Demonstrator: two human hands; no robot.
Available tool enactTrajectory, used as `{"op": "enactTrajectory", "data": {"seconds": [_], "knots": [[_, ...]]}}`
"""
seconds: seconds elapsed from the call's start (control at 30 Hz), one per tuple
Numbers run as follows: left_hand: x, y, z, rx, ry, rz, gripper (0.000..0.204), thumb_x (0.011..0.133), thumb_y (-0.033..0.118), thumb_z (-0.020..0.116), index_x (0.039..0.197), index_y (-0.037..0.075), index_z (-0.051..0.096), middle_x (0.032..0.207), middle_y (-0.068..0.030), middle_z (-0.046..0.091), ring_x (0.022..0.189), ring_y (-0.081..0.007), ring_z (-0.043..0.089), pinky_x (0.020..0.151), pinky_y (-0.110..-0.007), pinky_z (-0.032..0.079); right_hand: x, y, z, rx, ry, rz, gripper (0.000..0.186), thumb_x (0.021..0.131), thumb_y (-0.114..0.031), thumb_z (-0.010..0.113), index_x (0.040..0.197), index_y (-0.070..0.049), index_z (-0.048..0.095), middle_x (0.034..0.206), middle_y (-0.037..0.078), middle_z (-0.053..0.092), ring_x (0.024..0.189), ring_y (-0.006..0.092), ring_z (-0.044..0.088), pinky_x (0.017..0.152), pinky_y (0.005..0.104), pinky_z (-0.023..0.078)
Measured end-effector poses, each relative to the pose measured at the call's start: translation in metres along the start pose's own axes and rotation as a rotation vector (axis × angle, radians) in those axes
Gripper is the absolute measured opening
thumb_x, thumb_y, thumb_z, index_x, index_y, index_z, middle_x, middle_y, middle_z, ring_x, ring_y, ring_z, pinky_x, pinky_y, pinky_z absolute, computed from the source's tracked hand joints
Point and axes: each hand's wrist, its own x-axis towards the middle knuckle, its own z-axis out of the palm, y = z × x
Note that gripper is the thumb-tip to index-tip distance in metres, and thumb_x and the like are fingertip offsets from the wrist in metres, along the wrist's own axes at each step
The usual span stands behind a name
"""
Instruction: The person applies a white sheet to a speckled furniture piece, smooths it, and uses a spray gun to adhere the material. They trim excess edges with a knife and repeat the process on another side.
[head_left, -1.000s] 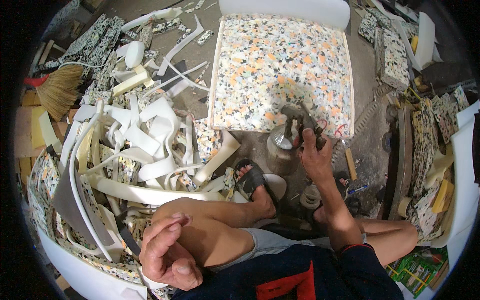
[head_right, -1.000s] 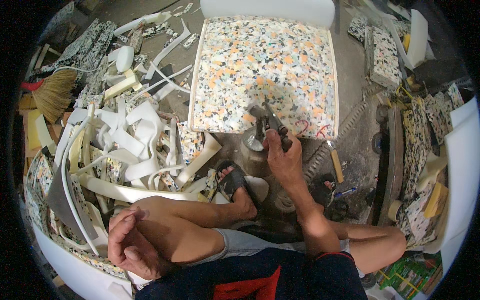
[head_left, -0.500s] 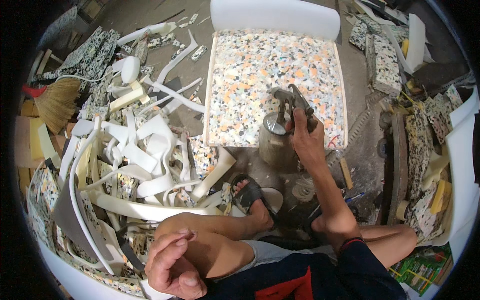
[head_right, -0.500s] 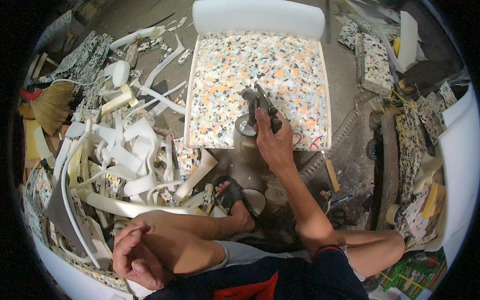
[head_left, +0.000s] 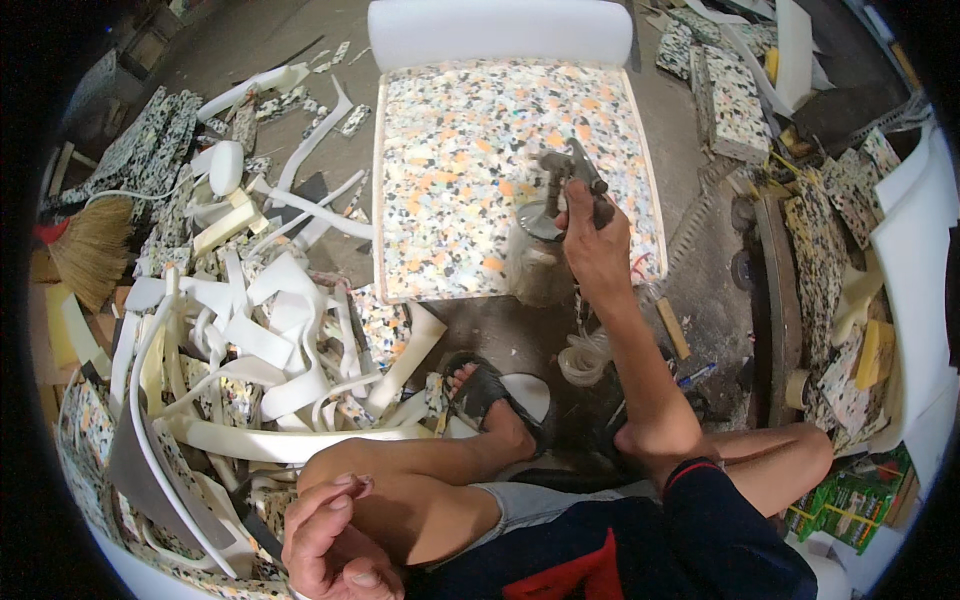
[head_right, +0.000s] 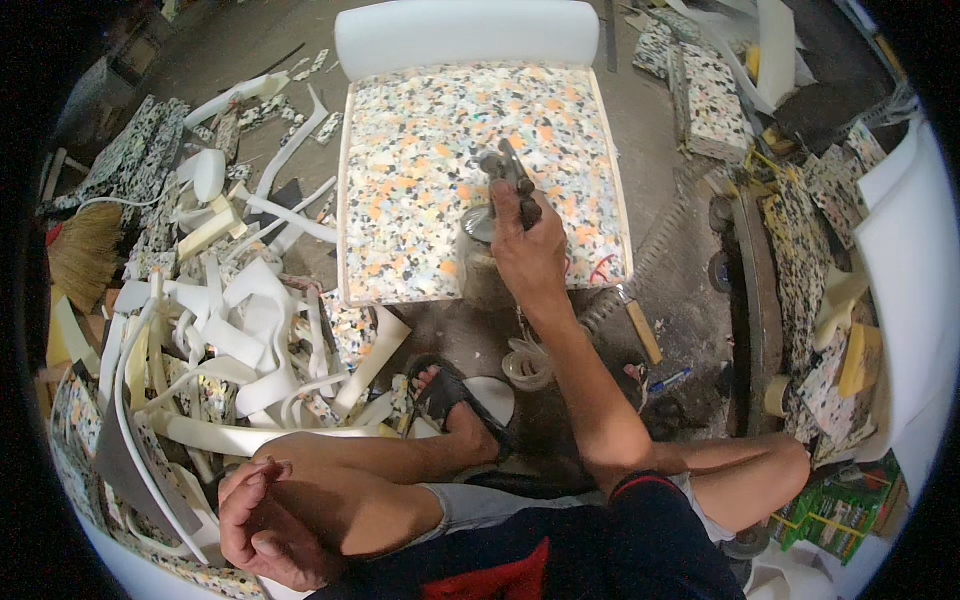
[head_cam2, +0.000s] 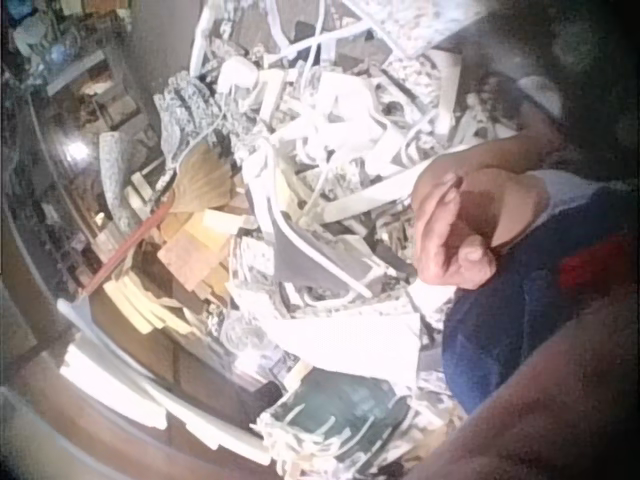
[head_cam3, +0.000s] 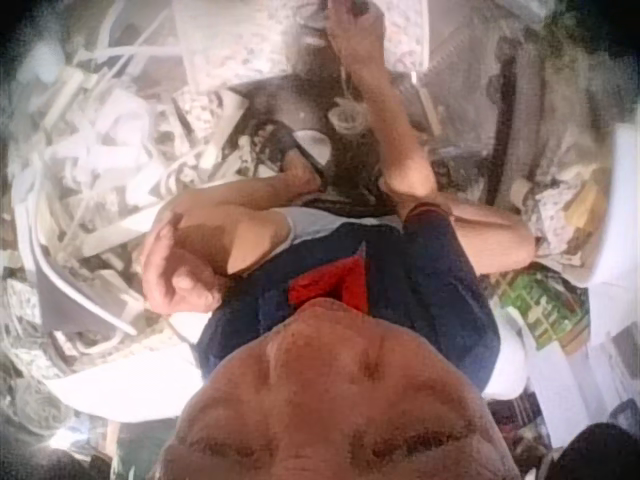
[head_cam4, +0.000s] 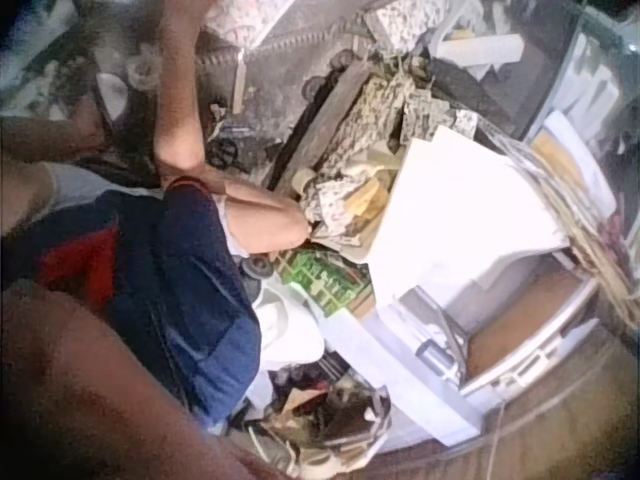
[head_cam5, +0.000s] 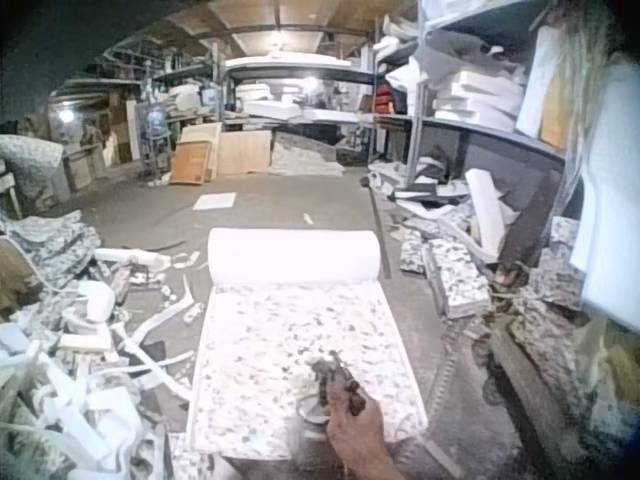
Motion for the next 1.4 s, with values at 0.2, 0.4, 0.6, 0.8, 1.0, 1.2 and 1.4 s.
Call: {"op": "enactTrajectory", "data": {"seconds": [0.2,0.4,0.6,0.8,1.0,1.2,1.4], "knots": [[-0.001,0.001,-0.001,0.008,-0.013,0.004,0.056,0.100,0.045,0.049,0.114,-0.008,0.059,0.105,-0.0256,0.062,0.091,-0.0290,0.062,0.083,-0.038,0.052,-0.024,0.029,-0.037,-0.081,-0.018,0.000,0.061,0.094,-0.060,0.057,0.085,0.000,0.060,0.066,0.003,0.057,0.062,0.0129,0.052,0.059,0.0324,0.043],[0.000,0.007,0.008,-0.011,-0.059,0.007,0.057,0.100,0.047,0.049,0.113,-0.007,0.060,0.107,-0.0250,0.062,0.094,-0.0293,0.063,0.084,-0.038,0.052,-0.046,0.049,-0.078,0.134,-0.073,0.101,0.062,0.092,-0.061,0.060,0.082,0.000,0.062,0.068,0.003,0.059,0.059,0.0092,0.051,0.051,0.0276,0.040],[0.001,0.018,0.020,-0.006,-0.073,0.001,0.058,0.099,0.049,0.050,0.111,-0.007,0.061,0.107,-0.0245,0.062,0.095,-0.0292,0.063,0.084,-0.038,0.052,-0.046,0.055,-0.089,-0.103,0.171,0.021,0.067,0.092,-0.065,0.057,0.083,0.001,0.062,0.070,0.003,0.059,0.062,0.0120,0.052,0.059,0.0308,0.043],[0.005,0.022,0.032,-0.058,-0.118,0.020,0.059,0.099,0.049,0.051,0.111,-0.007,0.061,0.108,-0.0244,0.062,0.097,-0.0297,0.063,0.084,-0.039,0.052,-0.046,0.056,-0.111,0.003,-0.045,-0.009,0.063,0.093,-0.063,0.057,0.081,-0.001,0.062,0.069,0.002,0.059,0.062,0.0109,0.051,0.060,0.0295,0.043],[0.006,0.027,0.039,-0.052,-0.168,0.052,0.058,0.100,0.049,0.048,0.112,-0.007,0.060,0.108,-0.0251,0.062,0.098,-0.0307,0.062,0.083,-0.039,0.053,-0.083,0.062,-0.122,0.124,0.035,0.158,0.059,0.091,-0.062,0.060,0.088,-0.003,0.063,0.073,0.000,0.059,0.063,0.0069,0.049,0.059,0.0255,0.042],[0.009,0.030,0.040,-0.084,-0.228,0.053,0.058,0.101,0.049,0.047,0.113,-0.006,0.060,0.108,-0.0254,0.062,0.098,-0.0306,0.062,0.082,-0.040,0.053,-0.111,0.074,-0.119,-0.008,0.050,0.106,0.056,0.095,-0.054,0.061,0.099,0.002,0.061,0.076,0.002,0.058,0.070,0.0111,0.047,0.068,0.0279,0.043],[0.006,0.022,0.031,-0.127,-0.268,0.109,0.058,0.102,0.048,0.044,0.116,-0.006,0.059,0.110,-0.0259,0.062,0.099,-0.0319,0.063,0.085,-0.042,0.053,-0.141,0.087,-0.132,0.274,-0.163,0.276,0.057,0.095,-0.055,0.060,0.092,0.001,0.065,0.074,0.001,0.058,0.069,0.0107,0.048,0.068,0.0284,0.045]]}}
